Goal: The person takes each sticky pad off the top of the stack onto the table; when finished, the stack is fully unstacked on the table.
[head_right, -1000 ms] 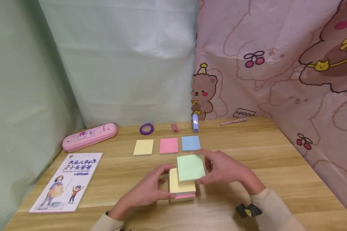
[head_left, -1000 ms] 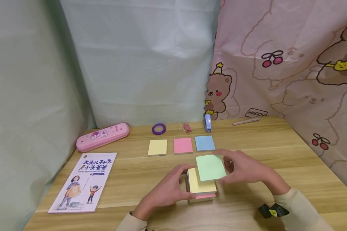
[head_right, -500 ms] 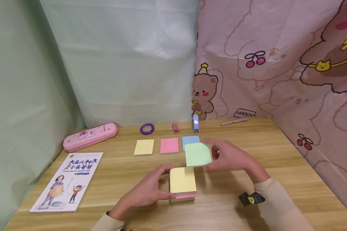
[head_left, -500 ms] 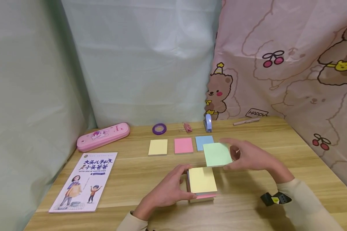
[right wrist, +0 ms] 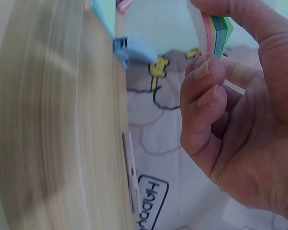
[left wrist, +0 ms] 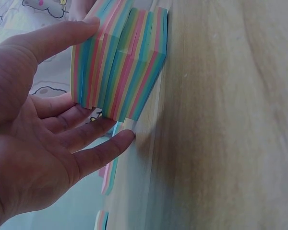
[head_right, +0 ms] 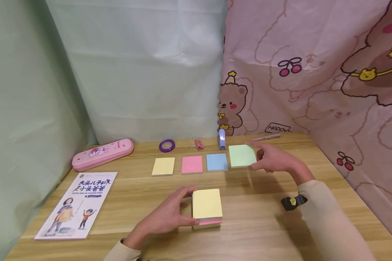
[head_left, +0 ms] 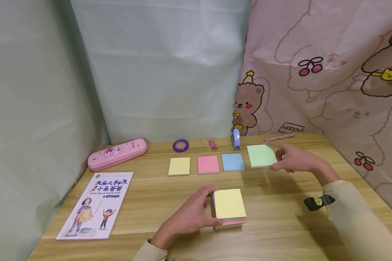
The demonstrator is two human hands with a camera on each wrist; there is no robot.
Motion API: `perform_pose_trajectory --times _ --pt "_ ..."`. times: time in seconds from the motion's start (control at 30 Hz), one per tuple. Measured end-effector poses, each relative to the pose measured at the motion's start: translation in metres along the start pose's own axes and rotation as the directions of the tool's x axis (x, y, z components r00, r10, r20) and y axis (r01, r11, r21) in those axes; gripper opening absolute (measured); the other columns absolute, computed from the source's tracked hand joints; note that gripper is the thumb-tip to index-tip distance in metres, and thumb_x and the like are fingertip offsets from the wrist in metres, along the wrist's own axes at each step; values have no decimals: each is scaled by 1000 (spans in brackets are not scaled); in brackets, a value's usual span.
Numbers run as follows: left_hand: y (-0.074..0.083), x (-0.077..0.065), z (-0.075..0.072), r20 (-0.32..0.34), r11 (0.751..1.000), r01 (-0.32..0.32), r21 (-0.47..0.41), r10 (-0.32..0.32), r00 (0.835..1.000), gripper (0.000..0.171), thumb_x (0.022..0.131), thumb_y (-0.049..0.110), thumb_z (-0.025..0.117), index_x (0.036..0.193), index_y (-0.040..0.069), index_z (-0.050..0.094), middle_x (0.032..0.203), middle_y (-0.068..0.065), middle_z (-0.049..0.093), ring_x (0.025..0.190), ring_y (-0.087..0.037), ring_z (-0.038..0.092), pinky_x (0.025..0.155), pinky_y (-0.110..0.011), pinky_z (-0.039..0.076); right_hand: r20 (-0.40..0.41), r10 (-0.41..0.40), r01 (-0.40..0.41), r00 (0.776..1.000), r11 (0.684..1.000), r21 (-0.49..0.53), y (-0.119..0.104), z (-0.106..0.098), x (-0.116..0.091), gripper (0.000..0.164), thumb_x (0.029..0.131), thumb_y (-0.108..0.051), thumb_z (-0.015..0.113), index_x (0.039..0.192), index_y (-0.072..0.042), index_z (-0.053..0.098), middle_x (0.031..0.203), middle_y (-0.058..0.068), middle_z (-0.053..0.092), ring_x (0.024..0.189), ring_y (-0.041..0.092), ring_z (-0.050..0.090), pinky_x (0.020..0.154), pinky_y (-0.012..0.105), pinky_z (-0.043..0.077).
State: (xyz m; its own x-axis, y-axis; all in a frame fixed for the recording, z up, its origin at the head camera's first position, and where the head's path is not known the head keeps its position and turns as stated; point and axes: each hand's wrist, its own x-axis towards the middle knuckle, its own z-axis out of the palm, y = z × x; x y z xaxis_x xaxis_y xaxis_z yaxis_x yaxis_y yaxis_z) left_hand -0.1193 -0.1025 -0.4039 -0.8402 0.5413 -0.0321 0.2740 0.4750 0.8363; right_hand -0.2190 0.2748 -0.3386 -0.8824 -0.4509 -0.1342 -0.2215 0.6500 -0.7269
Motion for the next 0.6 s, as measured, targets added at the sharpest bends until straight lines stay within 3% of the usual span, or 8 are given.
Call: perform_pose_trajectory --times 0.23,0.6 --pt "0 0 0 -4 1000 2 13 -2 1000 86 80 29 93 151 8 49 145 -3 56 135 -23 54 112 -49 52 17 26 -27 1000 998 65 18 -7 14 93 90 -10 78 165 -4 24 71 2 46 48 12 41 46 28 40" --pt "0 1 0 0 1000 14 13 -14 1000 85 80 30 93 150 9 50 143 -2 57 131 -21 55 110 -46 53 51 138 -140 989 990 32 50 6 37 99 85 -13 79 165 -2 23 64 2 51 48 11 41 45 25 36"
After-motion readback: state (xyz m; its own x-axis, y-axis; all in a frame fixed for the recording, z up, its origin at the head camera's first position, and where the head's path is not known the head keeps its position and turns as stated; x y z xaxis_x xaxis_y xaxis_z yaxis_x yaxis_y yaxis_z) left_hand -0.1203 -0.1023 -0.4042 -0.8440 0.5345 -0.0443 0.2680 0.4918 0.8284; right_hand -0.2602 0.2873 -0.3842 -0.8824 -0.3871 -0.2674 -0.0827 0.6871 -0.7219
